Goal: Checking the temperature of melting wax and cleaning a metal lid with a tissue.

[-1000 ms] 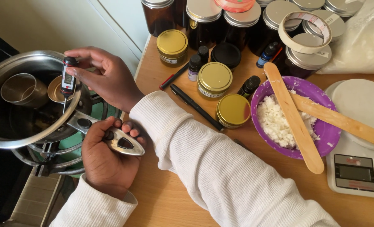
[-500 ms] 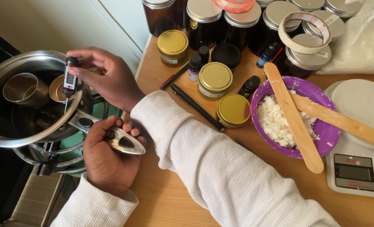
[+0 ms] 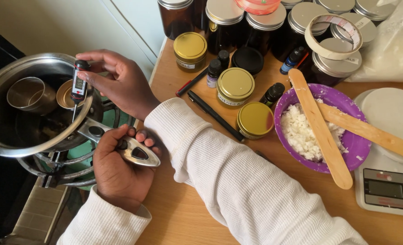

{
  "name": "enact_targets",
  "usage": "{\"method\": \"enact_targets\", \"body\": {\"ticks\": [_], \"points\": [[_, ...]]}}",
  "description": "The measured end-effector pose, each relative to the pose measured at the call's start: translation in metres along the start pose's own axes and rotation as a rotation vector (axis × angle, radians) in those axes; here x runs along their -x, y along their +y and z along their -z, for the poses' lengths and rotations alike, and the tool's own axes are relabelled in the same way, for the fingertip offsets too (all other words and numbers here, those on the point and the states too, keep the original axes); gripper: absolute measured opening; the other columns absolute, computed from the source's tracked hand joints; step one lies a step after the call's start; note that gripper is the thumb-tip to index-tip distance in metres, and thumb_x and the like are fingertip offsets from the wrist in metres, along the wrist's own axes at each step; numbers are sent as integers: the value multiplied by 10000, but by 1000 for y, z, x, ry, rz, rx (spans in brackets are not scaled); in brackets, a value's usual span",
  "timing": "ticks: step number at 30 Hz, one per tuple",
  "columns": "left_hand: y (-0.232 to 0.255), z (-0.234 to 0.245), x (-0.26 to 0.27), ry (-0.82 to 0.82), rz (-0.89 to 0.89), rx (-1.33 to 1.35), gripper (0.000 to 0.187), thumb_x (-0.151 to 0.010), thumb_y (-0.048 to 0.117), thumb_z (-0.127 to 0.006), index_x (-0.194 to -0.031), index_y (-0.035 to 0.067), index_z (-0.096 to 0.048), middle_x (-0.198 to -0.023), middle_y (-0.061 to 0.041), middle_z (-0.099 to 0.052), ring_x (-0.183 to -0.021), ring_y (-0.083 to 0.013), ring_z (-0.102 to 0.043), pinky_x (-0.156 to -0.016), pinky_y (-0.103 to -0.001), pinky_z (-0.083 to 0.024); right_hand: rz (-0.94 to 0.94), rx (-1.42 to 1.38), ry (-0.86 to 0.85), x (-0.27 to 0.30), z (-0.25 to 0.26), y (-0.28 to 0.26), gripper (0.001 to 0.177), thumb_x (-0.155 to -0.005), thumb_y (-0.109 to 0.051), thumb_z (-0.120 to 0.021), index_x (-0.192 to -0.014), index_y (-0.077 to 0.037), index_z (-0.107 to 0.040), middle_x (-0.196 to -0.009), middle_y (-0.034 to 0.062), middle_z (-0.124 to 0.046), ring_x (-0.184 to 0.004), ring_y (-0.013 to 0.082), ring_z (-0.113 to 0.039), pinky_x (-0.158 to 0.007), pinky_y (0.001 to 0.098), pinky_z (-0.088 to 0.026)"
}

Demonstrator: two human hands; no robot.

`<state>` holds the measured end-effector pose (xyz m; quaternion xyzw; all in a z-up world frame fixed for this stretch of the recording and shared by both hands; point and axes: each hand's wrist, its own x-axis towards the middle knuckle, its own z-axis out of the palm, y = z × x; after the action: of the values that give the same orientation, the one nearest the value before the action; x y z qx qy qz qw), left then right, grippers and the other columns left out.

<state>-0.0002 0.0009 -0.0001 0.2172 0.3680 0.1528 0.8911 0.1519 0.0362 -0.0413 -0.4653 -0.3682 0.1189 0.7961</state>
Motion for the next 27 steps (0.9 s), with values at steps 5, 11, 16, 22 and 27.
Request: {"method": "enact_targets", "body": {"ticks": [5,11,16,22,27], "points": [[0,1,-1,-1,9,15,186,-891,231,-657,-774,141,-544,-705,-34,-540,-662,-188,-541,-641,-333,-442,5,0,6,0,0,4,346,-1000,-148,-820,-1331,-86,-740,-1214,60,-821,-1014,103,-767,-866,220,-613],[1,-3,3,20,6,8,144,-887,218,-663,-802,160,-563,-730,-25,-564,-671,-188,-554,-661,-341,-451,-1,-1,3,0,1,1,345,-1003,-156,-816,-1331,-82,-740,-1227,62,-818,-1050,114,-774,-912,227,-619],[12,-16,30,70,71,-34,266,-905,336,-674,-1051,114,-664,-997,-42,-741,-890,-218,-693,-855,-340,-550,-5,-12,1,2,1,0,358,-1004,-163,-816,-1342,-78,-734,-1276,68,-810,-1095,127,-778,-973,244,-632],[45,-17,85,205,111,-182,609,-952,425,-393,-1426,78,-553,-1426,-93,-684,-1333,-243,-651,-1219,-383,-501,-24,11,17,4,-1,-4,347,-990,-179,-822,-1317,-90,-747,-1230,64,-817,-1043,115,-762,-848,238,-612],[96,189,29,89,-198,-501,234,-1174,178,-362,-1240,83,-566,-1308,-220,-695,-1183,-453,-695,-1048,-675,-555,-9,-24,13,2,0,2,336,-996,-154,-824,-1317,-89,-748,-1211,64,-821,-1027,112,-761,-833,233,-603]]}}
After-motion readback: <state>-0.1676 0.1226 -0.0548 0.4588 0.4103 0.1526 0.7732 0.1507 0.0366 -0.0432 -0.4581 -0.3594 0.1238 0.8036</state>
